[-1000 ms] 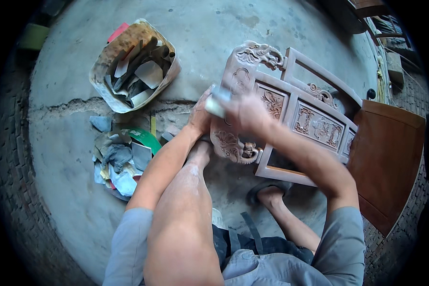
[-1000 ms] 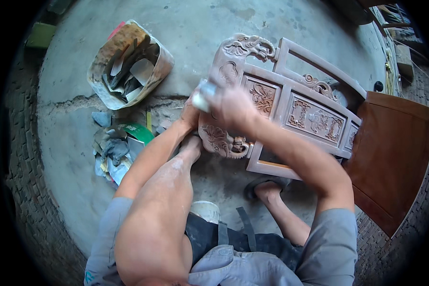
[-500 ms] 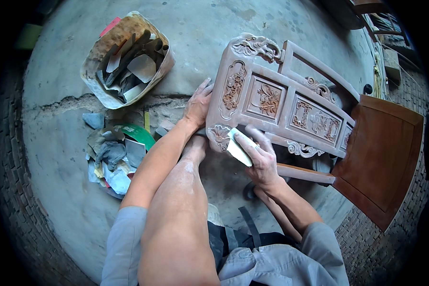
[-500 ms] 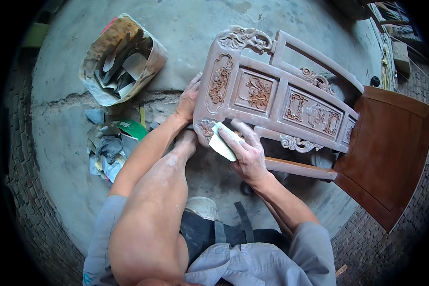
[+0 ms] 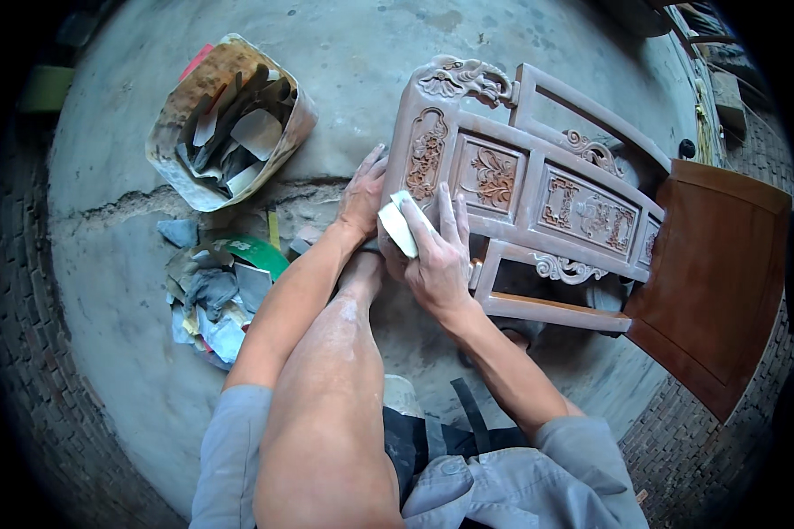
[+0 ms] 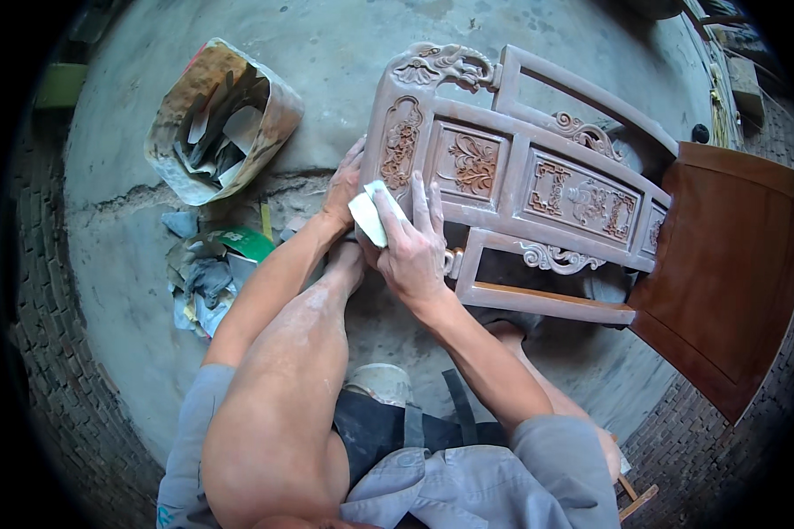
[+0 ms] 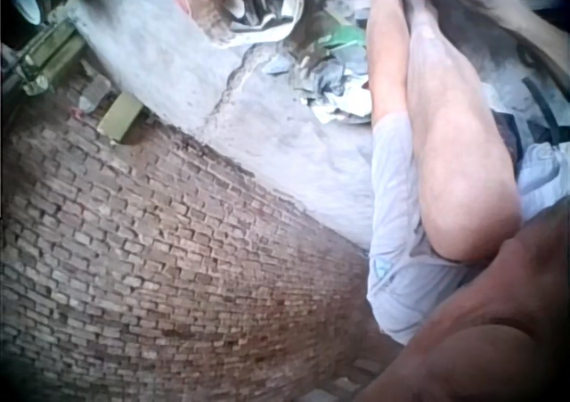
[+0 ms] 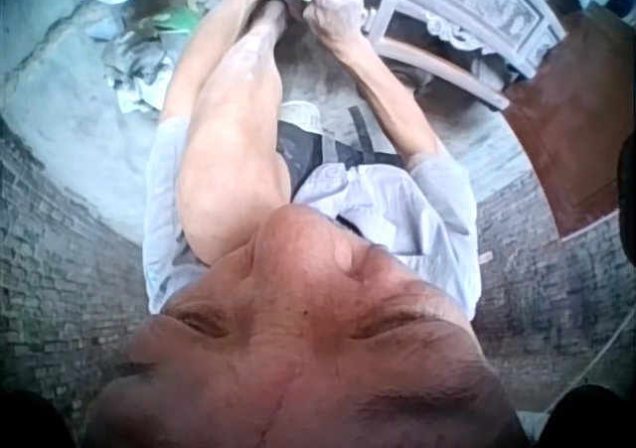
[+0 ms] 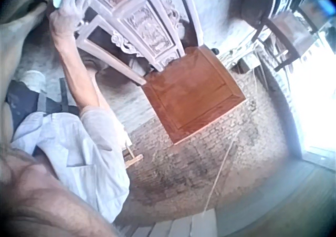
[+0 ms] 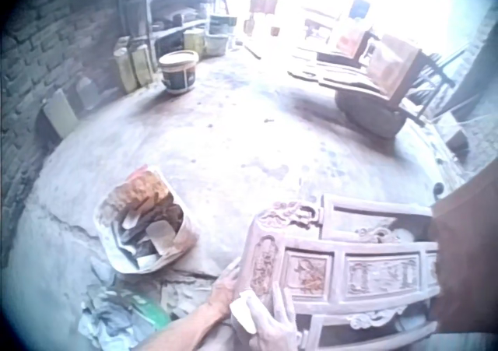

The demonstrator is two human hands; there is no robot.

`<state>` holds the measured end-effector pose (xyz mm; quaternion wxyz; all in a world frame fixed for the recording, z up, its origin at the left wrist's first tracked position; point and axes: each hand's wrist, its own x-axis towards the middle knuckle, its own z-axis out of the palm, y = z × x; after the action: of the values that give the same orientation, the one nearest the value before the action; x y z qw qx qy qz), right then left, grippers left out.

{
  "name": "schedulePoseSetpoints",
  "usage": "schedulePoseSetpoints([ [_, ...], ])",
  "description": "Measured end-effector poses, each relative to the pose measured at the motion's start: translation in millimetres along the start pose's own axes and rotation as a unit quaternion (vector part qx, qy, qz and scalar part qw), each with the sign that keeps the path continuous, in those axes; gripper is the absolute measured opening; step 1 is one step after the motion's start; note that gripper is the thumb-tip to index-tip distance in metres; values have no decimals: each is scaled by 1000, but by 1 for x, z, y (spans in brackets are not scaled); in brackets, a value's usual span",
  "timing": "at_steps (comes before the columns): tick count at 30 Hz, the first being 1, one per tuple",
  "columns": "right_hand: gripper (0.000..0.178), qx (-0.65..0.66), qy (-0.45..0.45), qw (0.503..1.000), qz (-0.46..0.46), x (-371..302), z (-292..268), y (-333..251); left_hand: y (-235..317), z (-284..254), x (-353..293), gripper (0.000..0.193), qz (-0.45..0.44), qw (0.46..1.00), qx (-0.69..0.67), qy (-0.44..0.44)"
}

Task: The person sits on the floor and sands a carved wooden furniture piece using a sanding block. They systematically rub the sanding block over the flat surfaces and intricate carvings of the furniture.

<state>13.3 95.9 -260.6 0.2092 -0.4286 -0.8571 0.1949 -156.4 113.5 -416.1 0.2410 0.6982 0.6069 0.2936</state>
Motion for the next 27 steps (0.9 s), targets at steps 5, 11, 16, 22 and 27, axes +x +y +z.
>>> schedulePoseSetpoints([
  [5, 52, -7, 8, 1000, -4, 9, 1, -3, 3, -1, 5, 57, 18, 1000, -13, 17],
  [11, 49, -6, -27, 999, -37, -3, -7, 8, -5, 2, -1, 58, 4, 1000, 2, 13],
  [16, 41, -9, -128, 970, -206, 53, -49, 74, 6, -3, 2, 55, -24, 998, -51, 15],
  [22, 44, 31, -211, 935, -283, 70, -48, 84, 3, -1, 1, 58, -21, 999, -18, 37],
  [27, 47, 26, -234, 928, -288, 84, -60, 93, 9, -6, 0, 59, -34, 999, -28, 29],
])
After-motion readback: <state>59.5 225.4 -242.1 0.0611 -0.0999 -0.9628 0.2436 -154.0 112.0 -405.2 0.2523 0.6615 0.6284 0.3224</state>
